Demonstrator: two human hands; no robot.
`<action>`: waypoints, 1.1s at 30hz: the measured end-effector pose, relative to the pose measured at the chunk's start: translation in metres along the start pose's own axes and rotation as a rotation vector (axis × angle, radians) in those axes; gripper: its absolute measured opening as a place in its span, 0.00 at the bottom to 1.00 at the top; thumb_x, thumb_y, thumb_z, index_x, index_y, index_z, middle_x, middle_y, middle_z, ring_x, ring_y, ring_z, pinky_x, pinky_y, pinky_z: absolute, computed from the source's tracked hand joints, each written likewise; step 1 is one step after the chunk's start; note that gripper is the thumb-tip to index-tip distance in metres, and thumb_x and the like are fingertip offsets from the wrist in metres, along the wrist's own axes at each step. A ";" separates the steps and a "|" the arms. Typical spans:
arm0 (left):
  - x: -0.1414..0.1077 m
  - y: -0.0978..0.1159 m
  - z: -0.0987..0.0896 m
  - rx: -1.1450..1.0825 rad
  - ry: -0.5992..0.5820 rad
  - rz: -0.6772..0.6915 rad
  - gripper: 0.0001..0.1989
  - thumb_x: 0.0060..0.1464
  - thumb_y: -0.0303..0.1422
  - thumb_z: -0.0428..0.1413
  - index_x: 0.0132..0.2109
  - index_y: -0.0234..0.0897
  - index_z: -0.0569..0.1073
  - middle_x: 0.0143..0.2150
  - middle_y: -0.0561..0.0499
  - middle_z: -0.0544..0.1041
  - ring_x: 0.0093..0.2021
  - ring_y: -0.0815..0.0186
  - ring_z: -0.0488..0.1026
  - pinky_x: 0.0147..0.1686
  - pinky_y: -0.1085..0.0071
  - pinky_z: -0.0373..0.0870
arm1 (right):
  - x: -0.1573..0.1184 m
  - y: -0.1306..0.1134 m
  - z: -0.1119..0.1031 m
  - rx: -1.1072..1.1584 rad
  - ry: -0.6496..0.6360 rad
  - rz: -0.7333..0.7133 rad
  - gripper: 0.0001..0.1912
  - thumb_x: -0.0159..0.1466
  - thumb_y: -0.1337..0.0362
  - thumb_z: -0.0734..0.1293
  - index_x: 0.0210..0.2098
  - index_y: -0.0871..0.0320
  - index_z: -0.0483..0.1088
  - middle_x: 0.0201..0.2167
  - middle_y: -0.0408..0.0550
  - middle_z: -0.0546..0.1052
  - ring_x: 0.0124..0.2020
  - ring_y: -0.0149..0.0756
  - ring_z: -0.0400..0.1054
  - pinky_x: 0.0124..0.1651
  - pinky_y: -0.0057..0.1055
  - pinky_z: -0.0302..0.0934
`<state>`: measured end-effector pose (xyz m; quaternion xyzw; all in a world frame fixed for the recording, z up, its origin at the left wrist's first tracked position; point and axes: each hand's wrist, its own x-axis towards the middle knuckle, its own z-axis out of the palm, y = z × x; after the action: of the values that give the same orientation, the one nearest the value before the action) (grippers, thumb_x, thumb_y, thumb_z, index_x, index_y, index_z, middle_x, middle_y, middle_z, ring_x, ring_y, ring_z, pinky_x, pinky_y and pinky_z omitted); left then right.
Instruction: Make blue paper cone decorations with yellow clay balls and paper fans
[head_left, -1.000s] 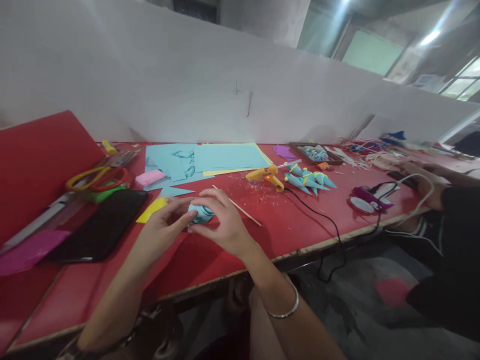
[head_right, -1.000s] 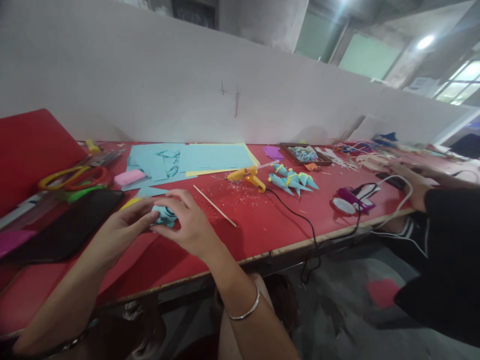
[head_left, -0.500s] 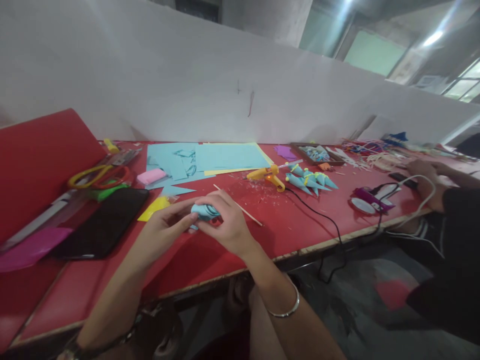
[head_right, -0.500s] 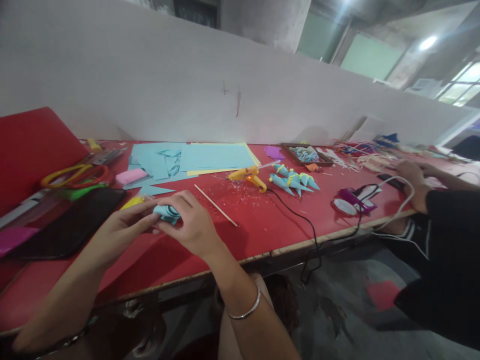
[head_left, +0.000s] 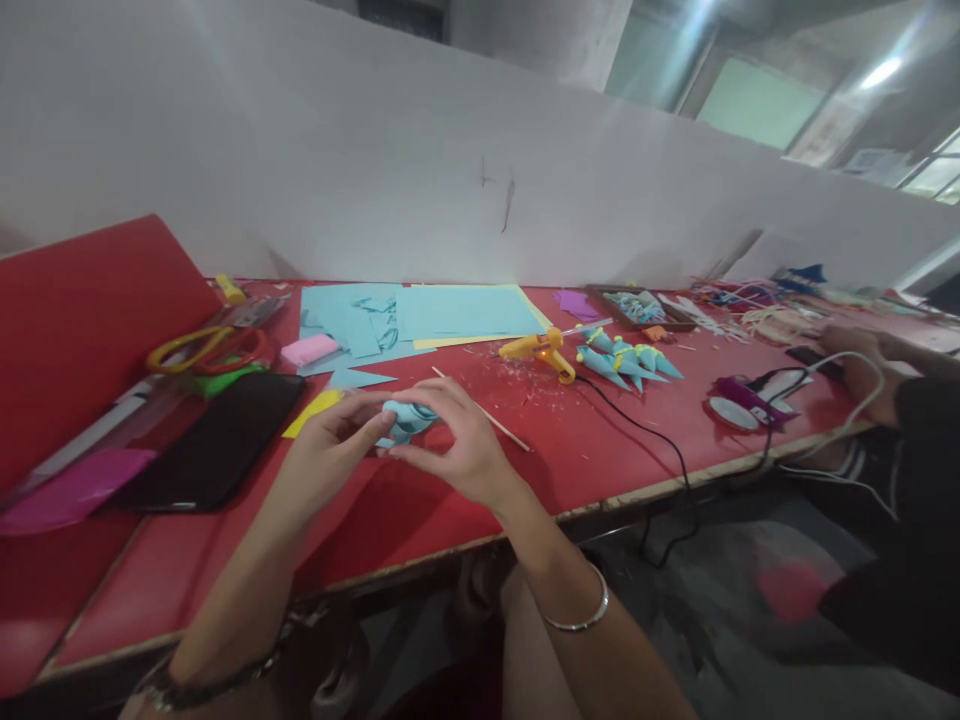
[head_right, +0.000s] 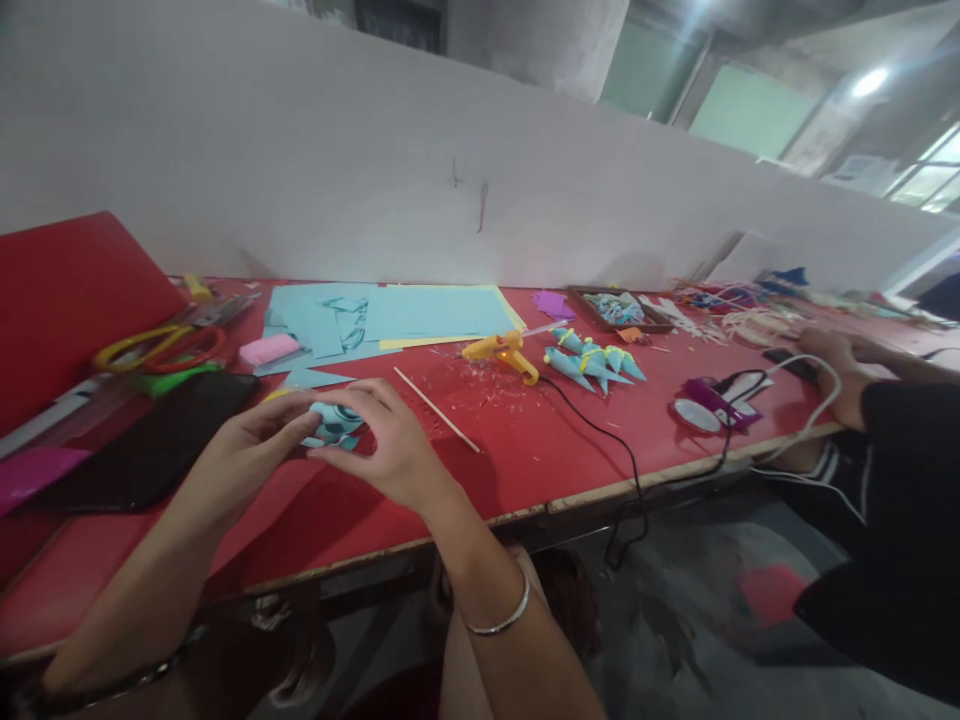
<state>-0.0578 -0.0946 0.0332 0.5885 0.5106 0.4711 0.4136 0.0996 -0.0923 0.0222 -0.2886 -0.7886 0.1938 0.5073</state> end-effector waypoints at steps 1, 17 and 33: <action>0.000 0.000 0.001 -0.007 0.006 -0.008 0.22 0.40 0.48 0.59 0.39 0.37 0.76 0.36 0.49 0.77 0.30 0.66 0.72 0.27 0.75 0.72 | 0.000 0.000 0.000 -0.003 0.002 -0.006 0.17 0.57 0.60 0.67 0.45 0.53 0.64 0.42 0.46 0.70 0.46 0.33 0.65 0.55 0.38 0.59; 0.000 0.000 0.000 -0.115 -0.067 -0.137 0.21 0.37 0.45 0.62 0.38 0.37 0.74 0.28 0.52 0.76 0.28 0.67 0.72 0.27 0.75 0.71 | -0.002 0.000 0.002 0.176 0.062 0.184 0.11 0.57 0.63 0.66 0.41 0.54 0.68 0.40 0.44 0.74 0.42 0.32 0.69 0.46 0.31 0.65; -0.005 0.009 0.002 -0.132 -0.117 -0.089 0.14 0.41 0.38 0.61 0.37 0.38 0.74 0.27 0.55 0.73 0.28 0.72 0.68 0.27 0.79 0.67 | 0.000 -0.001 0.002 0.168 0.067 0.147 0.09 0.56 0.65 0.66 0.38 0.54 0.69 0.38 0.44 0.75 0.41 0.33 0.68 0.44 0.33 0.64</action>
<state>-0.0543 -0.1005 0.0405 0.5632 0.4791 0.4499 0.5009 0.0973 -0.0931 0.0214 -0.3086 -0.7288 0.2860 0.5402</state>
